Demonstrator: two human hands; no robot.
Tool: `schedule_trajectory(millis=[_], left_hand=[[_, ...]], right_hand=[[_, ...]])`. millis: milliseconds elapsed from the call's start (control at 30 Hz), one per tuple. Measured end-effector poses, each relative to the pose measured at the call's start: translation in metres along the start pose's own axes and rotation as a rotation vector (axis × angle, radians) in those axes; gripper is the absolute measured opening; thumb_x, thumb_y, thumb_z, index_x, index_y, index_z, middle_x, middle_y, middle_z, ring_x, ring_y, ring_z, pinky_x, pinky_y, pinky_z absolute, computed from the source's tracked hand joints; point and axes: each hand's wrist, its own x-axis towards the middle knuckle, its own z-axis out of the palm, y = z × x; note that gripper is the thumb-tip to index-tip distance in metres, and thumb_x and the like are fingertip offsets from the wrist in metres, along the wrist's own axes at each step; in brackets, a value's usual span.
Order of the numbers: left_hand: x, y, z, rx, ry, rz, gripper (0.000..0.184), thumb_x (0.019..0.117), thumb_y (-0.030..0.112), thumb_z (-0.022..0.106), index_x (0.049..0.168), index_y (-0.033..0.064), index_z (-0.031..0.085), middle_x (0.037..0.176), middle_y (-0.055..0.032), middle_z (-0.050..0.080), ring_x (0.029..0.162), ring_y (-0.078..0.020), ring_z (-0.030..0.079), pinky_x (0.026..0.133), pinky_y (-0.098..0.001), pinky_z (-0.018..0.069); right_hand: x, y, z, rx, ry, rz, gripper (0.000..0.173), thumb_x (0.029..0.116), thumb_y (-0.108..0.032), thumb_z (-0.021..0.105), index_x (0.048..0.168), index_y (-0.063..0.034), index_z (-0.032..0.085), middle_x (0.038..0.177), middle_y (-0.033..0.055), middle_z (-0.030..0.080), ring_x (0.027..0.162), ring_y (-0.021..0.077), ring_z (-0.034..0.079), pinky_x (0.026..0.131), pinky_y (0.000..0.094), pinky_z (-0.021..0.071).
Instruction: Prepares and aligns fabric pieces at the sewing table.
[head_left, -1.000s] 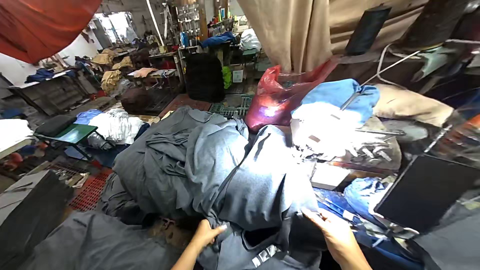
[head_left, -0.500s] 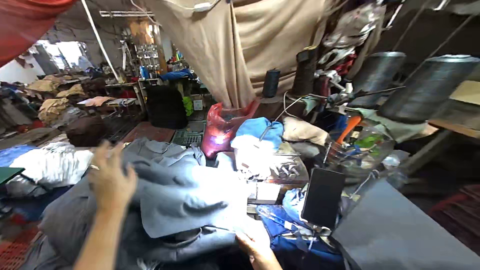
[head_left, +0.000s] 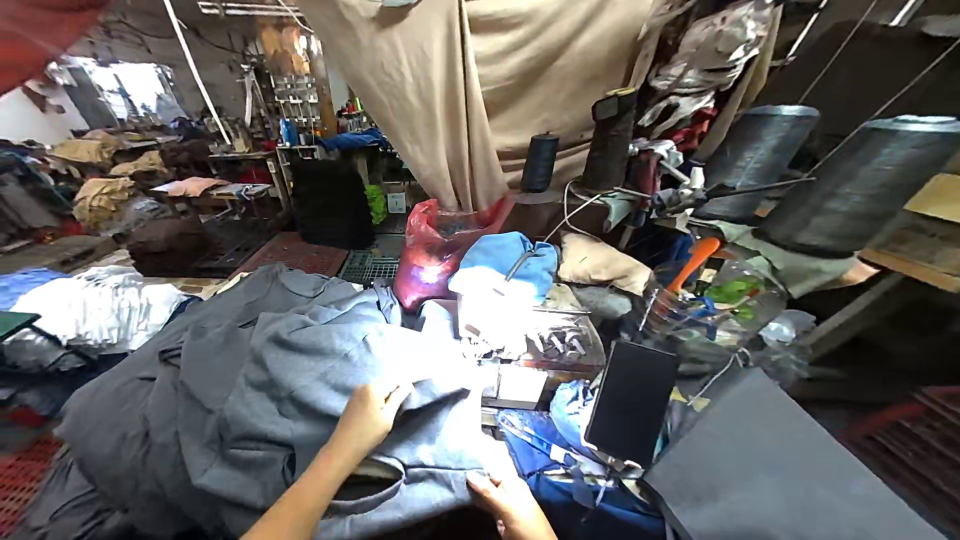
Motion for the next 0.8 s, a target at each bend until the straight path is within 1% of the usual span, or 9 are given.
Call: schedule_trajectory(millis=[33, 100, 200, 267, 400, 500, 567, 700, 800], left_hand=[[0.001, 0.007, -0.008, -0.018, 0.034, 0.063, 0.031, 0.1043, 0.027, 0.056, 0.099, 0.0038, 0.075, 0.086, -0.0077, 0.071, 0.08, -0.0156, 0.067, 0.079, -0.0365, 0.0562], [-0.008, 0.018, -0.013, -0.02, 0.108, 0.322, 0.029, 0.1018, 0.031, 0.061, 0.094, 0.007, 0.077, 0.083, -0.0031, 0.071, 0.076, -0.0088, 0.066, 0.073, -0.0268, 0.0572], [-0.033, 0.023, 0.011, 0.044, 0.115, 0.703, 0.023, 0.1011, 0.028, 0.065, 0.097, 0.0092, 0.078, 0.084, -0.0061, 0.072, 0.072, -0.0127, 0.069, 0.065, -0.0277, 0.0592], [-0.048, 0.016, 0.034, 0.093, 0.09, 0.799, 0.02, 0.101, 0.026, 0.065, 0.1, 0.0098, 0.077, 0.084, -0.006, 0.071, 0.072, -0.0132, 0.068, 0.063, -0.0266, 0.0581], [-0.057, 0.003, 0.057, 0.149, 0.074, 0.785, 0.018, 0.1004, 0.022, 0.065, 0.099, 0.0099, 0.077, 0.081, -0.005, 0.069, 0.071, -0.0136, 0.068, 0.062, -0.0259, 0.0572], [-0.046, 0.007, 0.062, 0.186, 0.127, 0.759, 0.019, 0.1004, 0.024, 0.064, 0.096, 0.011, 0.077, 0.08, -0.0035, 0.07, 0.069, -0.0123, 0.067, 0.06, -0.0252, 0.0567], [-0.031, 0.013, 0.067, 0.231, 0.185, 0.722, 0.021, 0.0995, 0.026, 0.063, 0.093, 0.0126, 0.078, 0.078, -0.0018, 0.07, 0.065, -0.0114, 0.066, 0.056, -0.0257, 0.0558], [-0.004, 0.03, 0.077, 0.349, 0.251, 0.584, 0.023, 0.0935, 0.024, 0.064, 0.081, 0.0111, 0.078, 0.067, -0.0028, 0.069, 0.059, -0.0164, 0.068, 0.052, -0.0345, 0.0568], [0.005, 0.041, 0.083, 0.417, 0.253, 0.491, 0.022, 0.0907, 0.021, 0.066, 0.077, 0.0076, 0.078, 0.059, -0.0067, 0.066, 0.054, -0.0219, 0.069, 0.048, -0.041, 0.0559]], right_hand=[[0.001, 0.001, -0.001, -0.008, -0.003, 0.001, 0.007, 0.093, -0.003, 0.068, 0.099, -0.0004, 0.067, 0.086, 0.0053, 0.074, 0.081, 0.0131, 0.071, 0.08, 0.0329, 0.0602], [0.002, 0.003, -0.003, -0.006, -0.032, 0.009, 0.003, 0.0939, -0.005, 0.068, 0.092, -0.0028, 0.07, 0.082, 0.0034, 0.074, 0.078, 0.0104, 0.07, 0.078, 0.0303, 0.0592], [-0.001, 0.006, -0.005, -0.027, -0.076, 0.046, 0.006, 0.0945, -0.007, 0.069, 0.092, -0.0024, 0.072, 0.085, 0.004, 0.076, 0.081, 0.0109, 0.072, 0.082, 0.0318, 0.06], [-0.004, 0.005, -0.006, -0.056, -0.093, 0.055, 0.007, 0.0944, -0.007, 0.068, 0.092, -0.0027, 0.073, 0.084, 0.0034, 0.076, 0.081, 0.0105, 0.072, 0.082, 0.0322, 0.0601], [-0.004, 0.004, -0.007, -0.12, -0.109, 0.06, 0.012, 0.0955, -0.009, 0.067, 0.084, -0.0079, 0.072, 0.078, -0.003, 0.073, 0.073, 0.0041, 0.067, 0.075, 0.0266, 0.0564], [0.004, -0.002, -0.004, -0.133, -0.082, 0.047, 0.013, 0.0946, -0.01, 0.068, 0.082, -0.0088, 0.07, 0.075, -0.0039, 0.07, 0.071, 0.0039, 0.065, 0.073, 0.026, 0.0547], [0.015, -0.007, -0.001, -0.127, -0.054, -0.02, 0.006, 0.0926, -0.008, 0.07, 0.086, -0.0076, 0.069, 0.077, -0.0027, 0.07, 0.073, 0.0054, 0.066, 0.072, 0.0268, 0.0559], [0.038, -0.021, 0.005, -0.193, 0.015, -0.097, 0.011, 0.0913, -0.008, 0.069, 0.08, -0.0084, 0.071, 0.079, -0.003, 0.069, 0.074, 0.0041, 0.064, 0.068, 0.0244, 0.0535], [0.048, -0.023, 0.007, -0.183, 0.045, -0.118, 0.021, 0.0913, -0.009, 0.07, 0.071, -0.0104, 0.066, 0.067, -0.0049, 0.064, 0.063, 0.0033, 0.06, 0.061, 0.0237, 0.051]])
